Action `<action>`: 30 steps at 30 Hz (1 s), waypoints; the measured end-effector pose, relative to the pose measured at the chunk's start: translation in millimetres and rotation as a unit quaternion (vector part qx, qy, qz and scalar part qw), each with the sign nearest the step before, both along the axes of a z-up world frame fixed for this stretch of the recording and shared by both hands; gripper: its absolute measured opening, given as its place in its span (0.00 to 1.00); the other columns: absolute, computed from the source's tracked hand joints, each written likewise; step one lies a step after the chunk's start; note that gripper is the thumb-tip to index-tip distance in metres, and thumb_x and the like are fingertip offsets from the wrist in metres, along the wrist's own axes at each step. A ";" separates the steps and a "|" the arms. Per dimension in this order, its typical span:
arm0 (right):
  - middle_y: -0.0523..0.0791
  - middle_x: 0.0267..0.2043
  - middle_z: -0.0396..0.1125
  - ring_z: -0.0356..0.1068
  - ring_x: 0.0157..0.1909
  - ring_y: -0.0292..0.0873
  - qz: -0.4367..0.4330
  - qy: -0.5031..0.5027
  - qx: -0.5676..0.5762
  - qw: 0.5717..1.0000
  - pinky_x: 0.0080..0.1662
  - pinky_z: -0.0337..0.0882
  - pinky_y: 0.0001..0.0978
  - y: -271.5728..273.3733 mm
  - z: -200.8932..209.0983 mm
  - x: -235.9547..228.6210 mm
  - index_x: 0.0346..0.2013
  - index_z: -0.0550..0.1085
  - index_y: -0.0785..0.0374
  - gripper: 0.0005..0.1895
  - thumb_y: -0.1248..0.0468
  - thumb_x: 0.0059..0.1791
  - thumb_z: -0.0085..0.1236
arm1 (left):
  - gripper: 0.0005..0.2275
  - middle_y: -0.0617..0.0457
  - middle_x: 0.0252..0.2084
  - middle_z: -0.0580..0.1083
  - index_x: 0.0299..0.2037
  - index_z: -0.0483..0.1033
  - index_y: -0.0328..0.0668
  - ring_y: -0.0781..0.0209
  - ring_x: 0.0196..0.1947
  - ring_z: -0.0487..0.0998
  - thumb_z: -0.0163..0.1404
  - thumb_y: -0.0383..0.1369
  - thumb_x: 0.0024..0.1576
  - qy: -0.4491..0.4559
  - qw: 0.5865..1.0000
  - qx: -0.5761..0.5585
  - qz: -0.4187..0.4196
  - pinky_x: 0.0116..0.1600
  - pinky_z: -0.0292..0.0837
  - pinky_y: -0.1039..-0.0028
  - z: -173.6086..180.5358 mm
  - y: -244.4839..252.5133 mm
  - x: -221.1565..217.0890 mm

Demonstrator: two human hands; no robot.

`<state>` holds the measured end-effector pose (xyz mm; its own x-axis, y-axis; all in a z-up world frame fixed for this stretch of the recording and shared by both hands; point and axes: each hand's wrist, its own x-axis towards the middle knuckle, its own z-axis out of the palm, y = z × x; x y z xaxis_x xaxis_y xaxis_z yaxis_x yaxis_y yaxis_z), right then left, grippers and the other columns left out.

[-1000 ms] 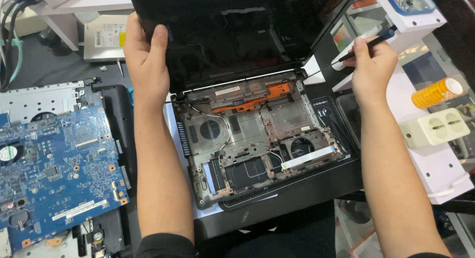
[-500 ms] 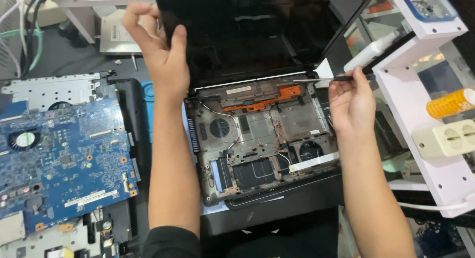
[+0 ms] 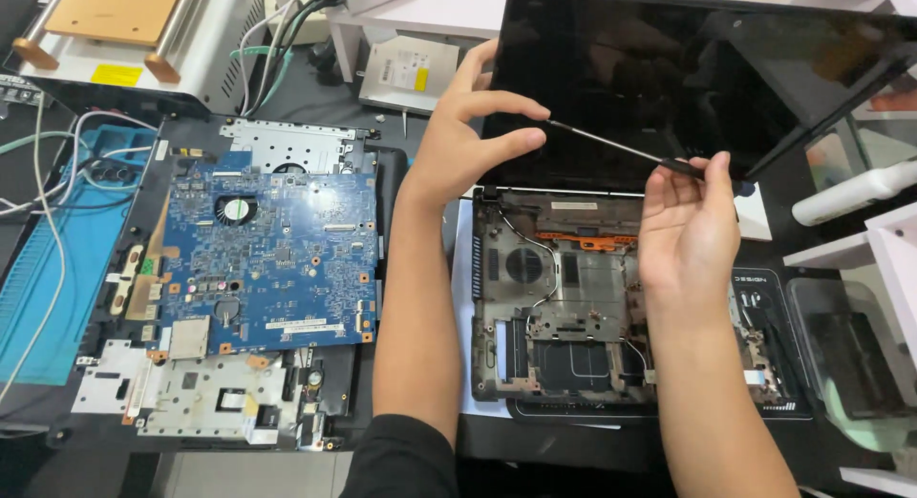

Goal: The person disassembles a laptop by removing screws and detaching internal components. They use a screwdriver to loosen screws on the motherboard and screen bezel, then lift out the motherboard and set it aside.

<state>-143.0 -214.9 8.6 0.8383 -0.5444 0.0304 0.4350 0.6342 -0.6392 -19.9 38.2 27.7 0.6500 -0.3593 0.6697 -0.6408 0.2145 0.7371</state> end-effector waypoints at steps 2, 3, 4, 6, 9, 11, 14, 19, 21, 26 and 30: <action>0.46 0.39 0.71 0.73 0.45 0.41 0.003 -0.006 -0.001 1.000 0.53 0.77 0.32 7.2 3.1 2.1 0.38 0.73 0.64 0.12 0.58 0.60 0.53 | 0.10 0.51 0.71 0.62 0.42 0.86 0.45 0.52 0.67 0.71 0.67 0.32 0.51 0.015 1.000 0.002 0.005 0.73 0.65 0.61 -0.3 -1.4 0.7; 0.45 0.39 0.71 0.73 0.44 0.41 -0.002 0.002 -0.006 1.000 0.52 0.77 0.32 10.3 4.9 3.0 0.38 0.73 0.64 0.12 0.58 0.60 0.53 | 0.09 0.51 0.71 0.63 0.42 0.86 0.45 0.53 0.67 0.71 0.66 0.31 0.52 0.013 1.000 -0.001 0.002 0.74 0.65 0.61 -1.2 -2.6 2.5; 0.45 0.39 0.71 0.73 0.44 0.41 -0.007 0.011 -0.011 1.000 0.52 0.77 0.32 13.5 6.3 3.1 0.37 0.73 0.63 0.13 0.58 0.59 0.52 | 0.08 0.51 0.71 0.64 0.41 0.86 0.44 0.53 0.67 0.71 0.66 0.30 0.52 0.012 1.000 -0.004 -0.001 0.74 0.65 0.60 -2.8 -3.5 3.3; 0.45 0.39 0.71 0.72 0.44 0.41 -0.001 0.003 -0.012 1.000 0.52 0.77 0.32 11.4 3.8 6.8 0.38 0.73 0.63 0.12 0.58 0.59 0.52 | 0.07 0.51 0.70 0.64 0.40 0.86 0.44 0.54 0.65 0.72 0.66 0.31 0.53 0.025 1.000 -0.008 0.005 0.73 0.66 0.61 -1.4 -4.4 1.9; 0.46 0.40 0.71 0.72 0.45 0.41 0.006 0.001 -0.018 1.000 0.53 0.76 0.33 6.9 -2.2 11.6 0.38 0.73 0.63 0.12 0.58 0.59 0.52 | 0.05 0.51 0.70 0.64 0.37 0.85 0.42 0.54 0.64 0.73 0.64 0.31 0.53 0.037 0.999 -0.014 0.006 0.72 0.66 0.61 -1.4 -4.9 2.1; 0.46 0.40 0.71 0.72 0.45 0.42 0.007 0.004 -0.026 1.000 0.53 0.76 0.33 9.1 2.0 11.3 0.38 0.73 0.62 0.12 0.57 0.59 0.53 | 0.05 0.50 0.70 0.65 0.37 0.85 0.40 0.54 0.63 0.73 0.64 0.30 0.54 0.034 0.999 -0.018 0.000 0.72 0.65 0.61 -0.9 -5.0 2.7; 0.45 0.38 0.70 0.72 0.42 0.41 -0.006 0.018 -0.013 1.000 0.49 0.76 0.33 14.4 17.3 6.5 0.36 0.72 0.61 0.11 0.59 0.58 0.49 | 0.04 0.50 0.69 0.65 0.35 0.83 0.38 0.55 0.61 0.74 0.62 0.30 0.54 0.034 0.999 -0.020 -0.008 0.70 0.66 0.63 -1.1 -3.4 2.6; 0.43 0.30 0.63 0.66 0.35 0.43 -0.093 -0.057 -0.193 0.975 0.43 0.73 0.39 -6.5 48.5 1.5 0.37 0.71 0.59 0.05 0.66 0.52 0.45 | 0.04 0.49 0.70 0.65 0.34 0.82 0.35 0.55 0.62 0.73 0.61 0.28 0.54 0.040 0.999 -0.031 -0.021 0.71 0.64 0.64 -5.1 -3.3 6.3; 0.46 0.38 0.63 0.64 0.40 0.46 -0.211 -0.041 -0.415 0.884 0.46 0.68 0.41 -6.3 72.1 -2.6 0.43 0.71 0.61 0.06 0.69 0.53 0.47 | 0.04 0.49 0.70 0.65 0.34 0.81 0.35 0.55 0.62 0.73 0.61 0.28 0.55 0.035 0.999 -0.029 -0.023 0.71 0.64 0.64 -4.6 -2.2 5.8; 0.55 0.55 0.64 0.68 0.55 0.59 -0.357 -0.052 -0.819 0.445 0.58 0.70 0.46 -17.4 123.5 6.4 0.54 0.73 0.67 0.15 0.76 0.52 0.55 | 0.04 0.49 0.71 0.63 0.35 0.82 0.35 0.55 0.64 0.72 0.61 0.28 0.55 0.033 0.999 -0.011 -0.015 0.72 0.62 0.65 -1.8 0.6 2.9; 0.53 0.59 0.68 0.70 0.55 0.58 -0.272 -0.043 -0.875 0.399 0.56 0.71 0.43 -52.8 118.0 26.9 0.56 0.74 0.68 0.16 0.73 0.53 0.58 | 0.05 0.46 0.71 0.64 0.35 0.83 0.36 0.50 0.69 0.69 0.62 0.30 0.56 -0.005 1.000 0.016 0.017 0.75 0.59 0.60 -6.8 -0.3 9.8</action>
<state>-116.0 -267.7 126.6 0.5658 0.2725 0.7782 0.2727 -0.9525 0.1353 -10.1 38.0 20.9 0.6552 -0.3585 0.6650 -0.6552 0.1685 0.7364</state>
